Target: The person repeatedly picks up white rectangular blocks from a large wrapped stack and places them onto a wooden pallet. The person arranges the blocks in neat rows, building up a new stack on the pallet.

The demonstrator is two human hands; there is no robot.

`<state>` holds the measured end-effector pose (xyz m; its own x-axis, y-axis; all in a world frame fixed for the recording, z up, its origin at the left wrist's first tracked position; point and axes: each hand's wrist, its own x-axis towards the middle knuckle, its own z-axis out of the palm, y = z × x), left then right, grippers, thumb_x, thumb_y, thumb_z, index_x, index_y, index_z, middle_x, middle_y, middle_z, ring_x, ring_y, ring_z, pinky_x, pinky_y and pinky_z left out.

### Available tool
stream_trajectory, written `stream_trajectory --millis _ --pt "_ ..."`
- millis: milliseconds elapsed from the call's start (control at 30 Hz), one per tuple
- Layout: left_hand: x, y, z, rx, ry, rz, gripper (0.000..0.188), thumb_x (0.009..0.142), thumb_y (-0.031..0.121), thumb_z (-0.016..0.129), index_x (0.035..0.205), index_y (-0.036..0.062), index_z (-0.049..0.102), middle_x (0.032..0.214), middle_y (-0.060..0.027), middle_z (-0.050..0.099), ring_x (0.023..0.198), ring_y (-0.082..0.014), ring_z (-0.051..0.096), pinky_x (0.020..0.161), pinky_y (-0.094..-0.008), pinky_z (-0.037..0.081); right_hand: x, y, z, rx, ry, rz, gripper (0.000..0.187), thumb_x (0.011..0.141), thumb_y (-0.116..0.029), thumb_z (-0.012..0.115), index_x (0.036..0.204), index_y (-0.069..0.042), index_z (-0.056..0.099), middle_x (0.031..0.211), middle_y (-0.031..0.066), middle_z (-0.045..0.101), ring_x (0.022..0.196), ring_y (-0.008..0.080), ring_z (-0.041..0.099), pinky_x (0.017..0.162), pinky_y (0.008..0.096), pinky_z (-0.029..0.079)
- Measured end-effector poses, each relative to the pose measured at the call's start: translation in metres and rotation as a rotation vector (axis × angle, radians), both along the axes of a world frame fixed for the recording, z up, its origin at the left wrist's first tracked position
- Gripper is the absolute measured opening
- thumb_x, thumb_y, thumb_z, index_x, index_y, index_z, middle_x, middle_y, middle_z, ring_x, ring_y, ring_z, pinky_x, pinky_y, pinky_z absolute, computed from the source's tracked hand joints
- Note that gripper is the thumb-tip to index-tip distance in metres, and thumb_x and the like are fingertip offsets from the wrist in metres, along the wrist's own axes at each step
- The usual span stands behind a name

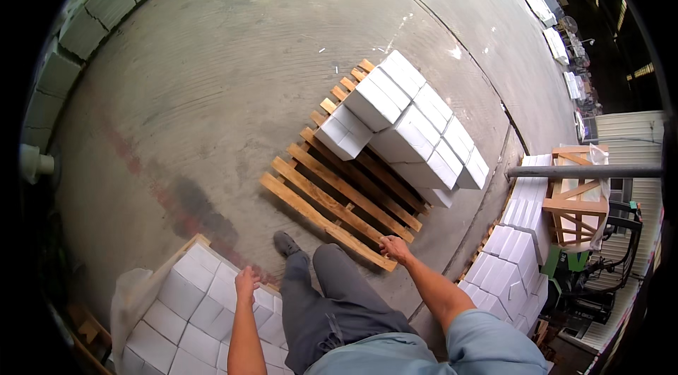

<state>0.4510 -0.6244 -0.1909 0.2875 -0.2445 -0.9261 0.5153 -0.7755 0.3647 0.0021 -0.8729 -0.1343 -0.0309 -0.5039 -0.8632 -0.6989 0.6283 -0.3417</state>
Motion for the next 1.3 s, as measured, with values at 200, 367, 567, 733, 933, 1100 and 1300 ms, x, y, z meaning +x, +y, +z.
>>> stream_trajectory --millis 200,367,567,733,933,1100,1300 --pt "-0.02 -0.067 -0.047 0.009 0.044 -0.086 0.05 0.088 0.039 0.047 0.119 -0.0005 0.047 0.109 -0.0161 0.057 0.079 -0.0244 0.062 0.063 -0.035 0.049 -0.011 -0.063 0.003 -0.149 -0.026 -0.061 0.044 0.089 -0.037 0.05 0.111 0.0 0.054 0.092 0.0081 0.061 0.074 0.0137 0.06 0.061 0.0266 0.048" --pt "-0.055 -0.166 -0.053 -0.066 0.049 -0.15 0.054 0.089 0.04 0.047 0.125 -0.0004 0.044 0.115 -0.018 0.055 0.083 -0.0254 0.062 0.065 -0.0342 0.049 -0.013 -0.125 -0.021 -0.184 -0.112 -0.186 0.049 0.089 -0.042 0.05 0.114 0.0 0.053 0.098 0.0102 0.062 0.081 0.0153 0.06 0.068 0.0271 0.048" --pt "-0.11 -0.304 -0.1 -0.096 0.084 -0.114 0.057 0.089 0.041 0.046 0.127 -0.0008 0.043 0.121 -0.0172 0.053 0.089 -0.0251 0.061 0.068 -0.0342 0.049 -0.012 -0.21 -0.127 -0.1 -0.147 -0.266 0.051 0.09 -0.043 0.048 0.119 -0.001 0.049 0.104 0.0129 0.061 0.084 0.0198 0.061 0.071 0.0314 0.049" --pt "-0.155 -0.43 -0.171 -0.089 0.04 -0.146 0.059 0.091 0.043 0.043 0.131 0.0001 0.04 0.124 -0.0167 0.05 0.091 -0.0236 0.06 0.073 -0.0338 0.048 0.008 -0.295 -0.237 -0.077 -0.201 -0.455 0.053 0.09 -0.042 0.047 0.127 -0.003 0.042 0.115 0.0169 0.056 0.093 0.0243 0.059 0.076 0.0356 0.05" --pt "-0.177 -0.578 -0.28 -0.311 -0.506 -0.224 0.053 0.09 0.038 0.041 0.129 0.0022 0.044 0.13 -0.0197 0.044 0.122 -0.0336 0.039 0.103 -0.0372 0.029 0.019 -0.386 -0.375 -0.234 -0.325 -0.624 0.056 0.089 -0.044 0.049 0.13 -0.007 0.038 0.124 0.0079 0.049 0.103 0.022 0.053 0.081 0.0396 0.046" --pt "-0.164 -0.607 -0.345 -0.214 -0.68 -0.251 0.047 0.09 0.041 0.042 0.11 0.001 0.057 0.11 -0.0201 0.057 0.107 -0.035 0.05 0.091 -0.038 0.038 0.066 -0.404 -0.379 -0.221 -0.331 -0.699 0.055 0.086 -0.05 0.051 0.127 -0.013 0.041 0.118 0.001 0.05 0.106 0.0165 0.048 0.082 0.038 0.043" --pt "-0.187 -0.623 -0.344 -0.167 -0.742 -0.133 0.044 0.09 0.038 0.04 0.1 0.0008 0.062 0.098 -0.0206 0.06 0.095 -0.0363 0.054 0.085 -0.0377 0.041 0.039 -0.403 -0.411 -0.347 -0.373 -0.721 0.053 0.086 -0.049 0.05 0.124 -0.013 0.045 0.117 0.0 0.05 0.103 0.0162 0.048 0.084 0.0337 0.041"
